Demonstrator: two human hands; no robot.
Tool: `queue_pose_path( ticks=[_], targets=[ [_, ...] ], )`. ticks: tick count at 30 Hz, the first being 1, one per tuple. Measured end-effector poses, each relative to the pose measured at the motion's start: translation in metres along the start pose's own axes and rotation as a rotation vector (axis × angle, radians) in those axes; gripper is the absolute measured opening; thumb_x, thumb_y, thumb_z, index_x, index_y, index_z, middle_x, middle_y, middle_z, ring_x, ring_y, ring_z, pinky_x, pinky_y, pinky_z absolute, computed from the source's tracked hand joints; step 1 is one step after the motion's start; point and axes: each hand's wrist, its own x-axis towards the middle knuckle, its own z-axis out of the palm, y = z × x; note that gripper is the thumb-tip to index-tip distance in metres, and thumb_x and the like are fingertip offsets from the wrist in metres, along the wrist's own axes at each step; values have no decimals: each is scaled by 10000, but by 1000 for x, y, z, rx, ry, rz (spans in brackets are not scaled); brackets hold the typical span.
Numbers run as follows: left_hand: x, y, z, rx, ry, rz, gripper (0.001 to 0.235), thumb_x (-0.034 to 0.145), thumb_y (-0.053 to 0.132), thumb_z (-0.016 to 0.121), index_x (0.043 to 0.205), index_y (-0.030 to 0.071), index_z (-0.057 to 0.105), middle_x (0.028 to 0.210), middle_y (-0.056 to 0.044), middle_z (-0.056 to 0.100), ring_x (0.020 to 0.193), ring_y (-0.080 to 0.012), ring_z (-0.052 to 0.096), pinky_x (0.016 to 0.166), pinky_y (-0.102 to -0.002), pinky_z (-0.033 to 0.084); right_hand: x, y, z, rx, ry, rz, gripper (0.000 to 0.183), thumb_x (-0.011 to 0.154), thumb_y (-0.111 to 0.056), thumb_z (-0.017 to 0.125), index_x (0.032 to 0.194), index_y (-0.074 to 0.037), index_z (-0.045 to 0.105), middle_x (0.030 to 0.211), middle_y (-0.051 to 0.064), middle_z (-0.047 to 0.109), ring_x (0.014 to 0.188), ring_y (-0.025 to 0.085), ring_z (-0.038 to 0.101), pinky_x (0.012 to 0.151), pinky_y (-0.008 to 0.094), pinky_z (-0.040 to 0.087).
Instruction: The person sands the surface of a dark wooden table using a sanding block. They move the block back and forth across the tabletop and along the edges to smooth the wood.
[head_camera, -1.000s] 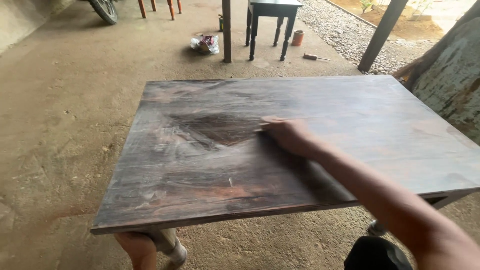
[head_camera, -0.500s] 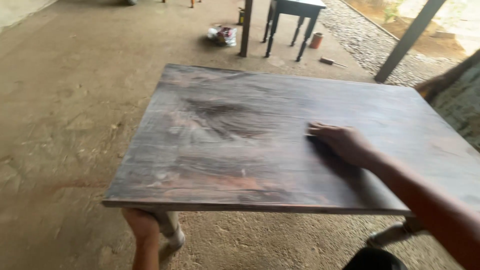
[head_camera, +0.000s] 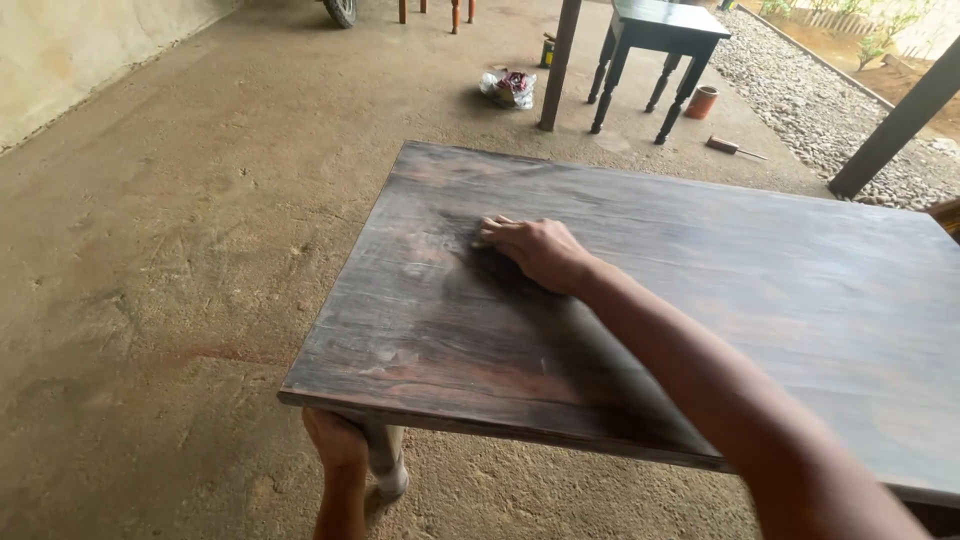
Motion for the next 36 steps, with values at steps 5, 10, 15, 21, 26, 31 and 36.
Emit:
queue_pose_path(
  ticks=[5, 10, 15, 21, 26, 31, 36],
  targets=[
    [-2, -46, -30, 559, -8, 353, 558, 1151, 403, 278, 1367, -72, 477, 1230, -222, 522, 1128, -351, 535, 996, -487, 449, -113, 96, -43, -71, 15, -34, 367, 1002, -135, 551, 1339, -215, 672, 1460, -5, 606, 1312, 224, 602, 1118, 380, 480],
    [-6, -24, -9, 461, -10, 288, 527, 1144, 352, 238, 1423, -58, 415, 1244, -229, 492, 1156, -387, 537, 1011, -501, 455, -102, 107, -49, -153, 8, 25, 391, 987, -128, 542, 1347, -225, 661, 1463, -3, 596, 1322, 214, 589, 1118, 382, 487],
    [-6, -40, -21, 417, 30, 306, 546, 1148, 362, 243, 1443, -74, 390, 1298, -250, 499, 1177, -400, 513, 1014, -507, 436, 35, 5, 14, -105, -22, -117, 354, 1013, -177, 560, 1348, -237, 655, 1492, -24, 568, 1260, 225, 633, 1031, 380, 546],
    [0, -13, -9, 496, -16, 300, 508, 1150, 331, 218, 1374, -51, 466, 1225, -243, 546, 1114, -394, 576, 991, -490, 487, 53, -25, 18, -62, -26, -103, 311, 1051, -232, 539, 1337, -252, 660, 1504, -47, 572, 1207, 223, 664, 1008, 369, 574],
    [-5, -37, -20, 549, -14, 295, 486, 1134, 287, 240, 1408, -66, 432, 1279, -274, 503, 1163, -429, 542, 1019, -516, 457, -56, 70, -24, -110, 2, -164, 386, 987, -140, 555, 1347, -227, 666, 1489, 1, 573, 1324, 227, 572, 1098, 388, 477],
    [-10, -35, -15, 702, -4, 430, 473, 1127, 251, 270, 1450, -72, 396, 1330, -285, 474, 1213, -446, 499, 1057, -538, 418, -58, 81, -25, -104, 25, -44, 358, 988, -146, 579, 1318, -243, 680, 1460, -42, 602, 1336, 203, 591, 1114, 362, 504],
    [1, -54, -25, 712, -8, 446, 470, 1129, 263, 269, 1444, -65, 386, 1298, -265, 477, 1181, -409, 509, 1032, -515, 450, 39, -33, 23, -53, 4, -206, 306, 1017, -175, 590, 1304, -204, 694, 1474, -7, 577, 1282, 224, 605, 1046, 381, 525]
  ],
)
